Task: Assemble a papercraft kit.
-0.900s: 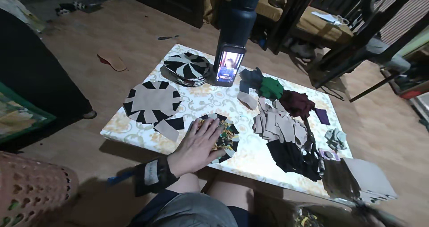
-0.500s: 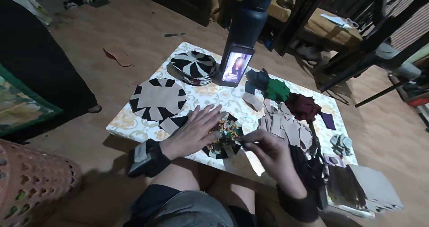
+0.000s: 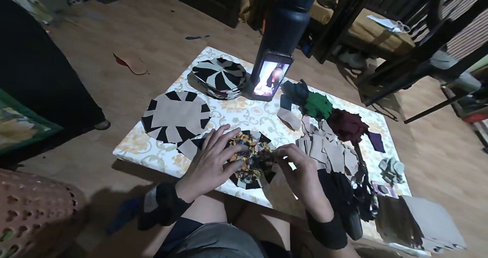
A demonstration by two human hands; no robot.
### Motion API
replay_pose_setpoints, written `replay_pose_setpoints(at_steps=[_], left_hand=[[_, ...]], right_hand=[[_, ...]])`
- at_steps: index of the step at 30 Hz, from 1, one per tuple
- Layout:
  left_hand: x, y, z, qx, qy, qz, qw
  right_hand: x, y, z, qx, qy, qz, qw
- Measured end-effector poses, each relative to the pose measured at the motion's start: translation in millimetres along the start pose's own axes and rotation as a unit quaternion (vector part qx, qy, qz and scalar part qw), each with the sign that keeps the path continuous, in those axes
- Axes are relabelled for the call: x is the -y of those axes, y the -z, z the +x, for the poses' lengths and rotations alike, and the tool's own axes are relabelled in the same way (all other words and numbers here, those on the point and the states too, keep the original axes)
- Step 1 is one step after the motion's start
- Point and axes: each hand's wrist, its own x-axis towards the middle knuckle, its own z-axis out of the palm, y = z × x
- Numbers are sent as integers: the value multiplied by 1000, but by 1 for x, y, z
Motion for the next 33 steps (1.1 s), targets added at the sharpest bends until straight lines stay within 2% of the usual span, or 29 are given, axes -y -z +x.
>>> replay_pose_setpoints(at_steps=[7, 10, 15, 18, 21, 24, 26, 29, 33], left_hand=[[3, 2, -2, -9, 25, 0, 1000], [4, 2, -3, -9, 22, 2, 1000], [6, 2, -2, -10, 19, -15, 1000], [6, 4, -3, 1, 5, -30, 1000], [6, 5, -5, 23, -29, -35, 999], [8, 5, -5, 29, -61, -40, 997], [7, 5, -5, 27, -74, -49, 996], [6, 7, -6, 9, -50, -66, 996], [8, 12, -9, -12, 6, -102, 995]], right_hand=[[6, -30, -7, 78, -24, -33, 996], [4, -28, -7, 51, -8, -37, 998], [9, -18, -10, -11, 26, 21, 999], [12, -23, -18, 18, 44, 45, 998], [9, -39, -24, 57, 47, 18, 997], [7, -37, -24, 39, 41, 47, 997], [7, -28, -24, -4, 29, 67, 997], [4, -21, -27, -44, 19, 22, 999], [6, -34, -36, 4, 27, -75, 997]])
